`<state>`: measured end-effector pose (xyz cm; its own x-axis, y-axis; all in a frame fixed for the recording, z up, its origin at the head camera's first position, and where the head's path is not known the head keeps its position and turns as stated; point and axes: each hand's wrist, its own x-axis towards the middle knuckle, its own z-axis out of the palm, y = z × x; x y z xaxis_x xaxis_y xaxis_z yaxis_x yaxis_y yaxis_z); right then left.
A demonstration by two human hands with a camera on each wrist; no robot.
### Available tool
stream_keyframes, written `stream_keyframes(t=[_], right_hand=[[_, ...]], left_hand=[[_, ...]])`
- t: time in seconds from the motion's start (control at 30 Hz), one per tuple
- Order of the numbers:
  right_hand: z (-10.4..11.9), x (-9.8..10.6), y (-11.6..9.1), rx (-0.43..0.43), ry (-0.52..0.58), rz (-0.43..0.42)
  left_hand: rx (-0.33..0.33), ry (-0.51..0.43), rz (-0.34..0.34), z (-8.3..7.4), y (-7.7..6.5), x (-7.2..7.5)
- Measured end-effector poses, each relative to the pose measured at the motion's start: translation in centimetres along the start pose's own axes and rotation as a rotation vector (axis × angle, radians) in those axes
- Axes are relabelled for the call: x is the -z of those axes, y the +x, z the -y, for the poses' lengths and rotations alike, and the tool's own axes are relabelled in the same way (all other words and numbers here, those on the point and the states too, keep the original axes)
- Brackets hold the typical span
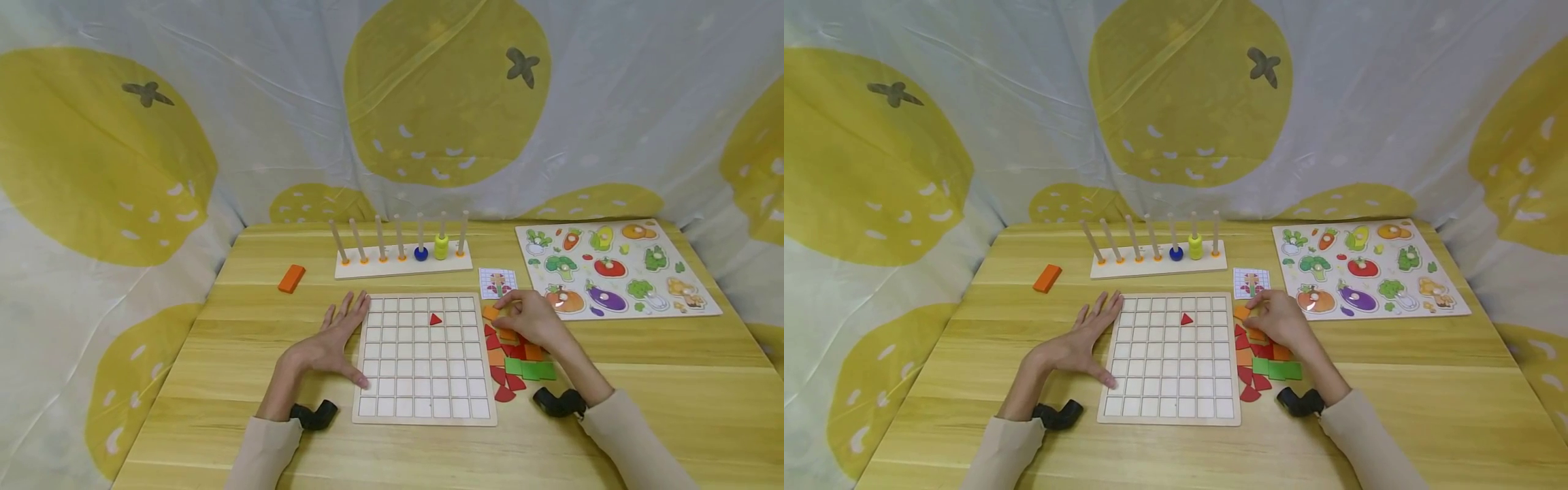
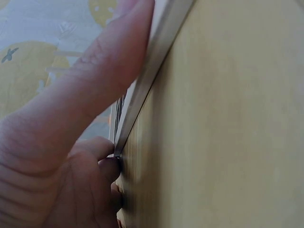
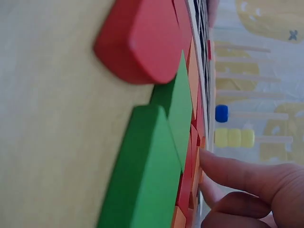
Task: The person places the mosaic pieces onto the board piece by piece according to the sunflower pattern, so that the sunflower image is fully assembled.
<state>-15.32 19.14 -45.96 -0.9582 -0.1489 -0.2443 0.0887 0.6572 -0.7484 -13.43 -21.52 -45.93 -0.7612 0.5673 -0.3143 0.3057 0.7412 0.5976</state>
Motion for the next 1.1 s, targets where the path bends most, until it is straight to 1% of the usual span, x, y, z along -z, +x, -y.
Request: stream_keyframes(t=[0.17,0.27,0.33,0.4,0.53,0.63,0.8,0.97,1.1], right_hand=[[0.5,0.0,0.0,0.057,-0.01,-0.025],[0.8,-0.2,0.1,0.092,0.029,-0.01],[1.3,-0.5,0.2,0.125,0.062,0.02],[2.1,-1.0,0.4,0.145,0.087,0.067],[4.2,-2.5,0.9,0.184,0.098,0.145],[5.8,-3.8,1.3,0.182,0.103,0.167],[7.7,-5.7,2.1,0.136,0.081,0.162],[8.1,-6.4,2.7,0.111,0.049,0.142],[7.9,-6.4,2.8,0.106,0.087,0.153]], left_hand=[[-0.009,-0.007,-0.006,0.2,-0.1,0.0],[-0.011,-0.007,-0.01,0.2,-0.1,0.0],[-0.004,0.0,-0.008,0.2,-0.1,0.0],[-0.006,-0.001,-0.013,0.1,-0.1,0.0],[-0.01,-0.004,-0.016,0.1,-0.1,-0.1],[-0.009,0.001,-0.012,0.1,-0.1,-0.1],[-0.006,0.008,-0.007,0.0,0.0,0.0],[-0.009,0.012,-0.008,0.0,0.0,0.0],[-0.006,0.009,-0.008,0.1,0.0,-0.1]])
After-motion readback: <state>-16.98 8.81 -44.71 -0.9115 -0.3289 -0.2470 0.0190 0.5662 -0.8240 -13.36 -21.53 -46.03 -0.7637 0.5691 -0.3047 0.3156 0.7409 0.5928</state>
